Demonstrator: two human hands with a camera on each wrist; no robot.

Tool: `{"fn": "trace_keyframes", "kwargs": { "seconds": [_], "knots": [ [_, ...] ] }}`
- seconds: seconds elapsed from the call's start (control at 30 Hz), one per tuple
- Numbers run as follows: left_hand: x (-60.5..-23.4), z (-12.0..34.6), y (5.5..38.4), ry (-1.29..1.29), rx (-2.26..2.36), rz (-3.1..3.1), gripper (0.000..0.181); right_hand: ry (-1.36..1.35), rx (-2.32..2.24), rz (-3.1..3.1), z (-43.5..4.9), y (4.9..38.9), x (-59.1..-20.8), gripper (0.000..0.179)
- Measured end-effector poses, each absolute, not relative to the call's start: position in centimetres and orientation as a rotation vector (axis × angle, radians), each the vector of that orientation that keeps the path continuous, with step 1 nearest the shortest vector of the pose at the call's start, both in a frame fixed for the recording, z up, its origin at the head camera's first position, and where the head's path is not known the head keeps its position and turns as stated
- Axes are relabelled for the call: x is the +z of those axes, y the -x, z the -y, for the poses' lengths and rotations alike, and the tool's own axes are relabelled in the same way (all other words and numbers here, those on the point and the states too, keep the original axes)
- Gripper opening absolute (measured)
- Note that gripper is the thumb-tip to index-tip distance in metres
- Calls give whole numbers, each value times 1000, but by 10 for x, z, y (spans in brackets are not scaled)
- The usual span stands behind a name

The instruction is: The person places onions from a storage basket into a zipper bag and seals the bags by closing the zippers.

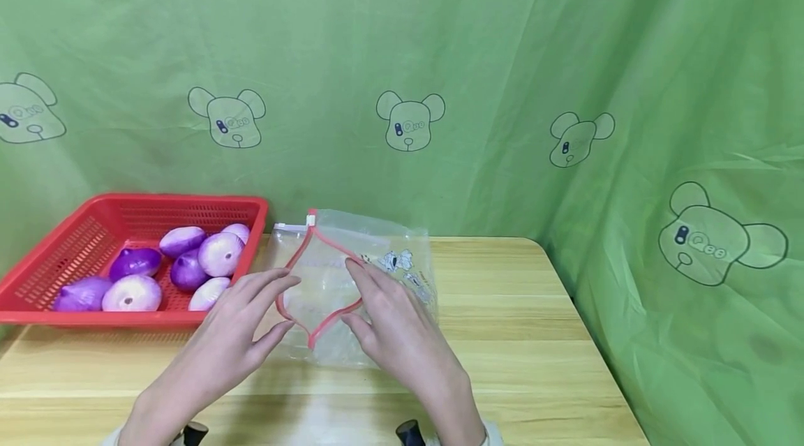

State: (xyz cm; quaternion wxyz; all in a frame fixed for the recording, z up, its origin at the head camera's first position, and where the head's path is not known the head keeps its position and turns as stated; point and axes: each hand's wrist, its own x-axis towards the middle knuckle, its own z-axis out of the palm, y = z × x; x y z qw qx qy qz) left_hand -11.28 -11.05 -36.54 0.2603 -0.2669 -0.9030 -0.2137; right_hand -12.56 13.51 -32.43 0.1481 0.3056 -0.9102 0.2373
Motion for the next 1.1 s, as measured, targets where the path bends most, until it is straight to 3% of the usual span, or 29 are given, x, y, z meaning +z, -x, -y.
{"fn": "trace_keyframes", "kwargs": {
  "seconds": [1.1],
  "knots": [
    [-365, 139, 129, 577, -561, 2420, 48, -867, 680, 2639, -137, 126, -323, 66]
  ]
}}
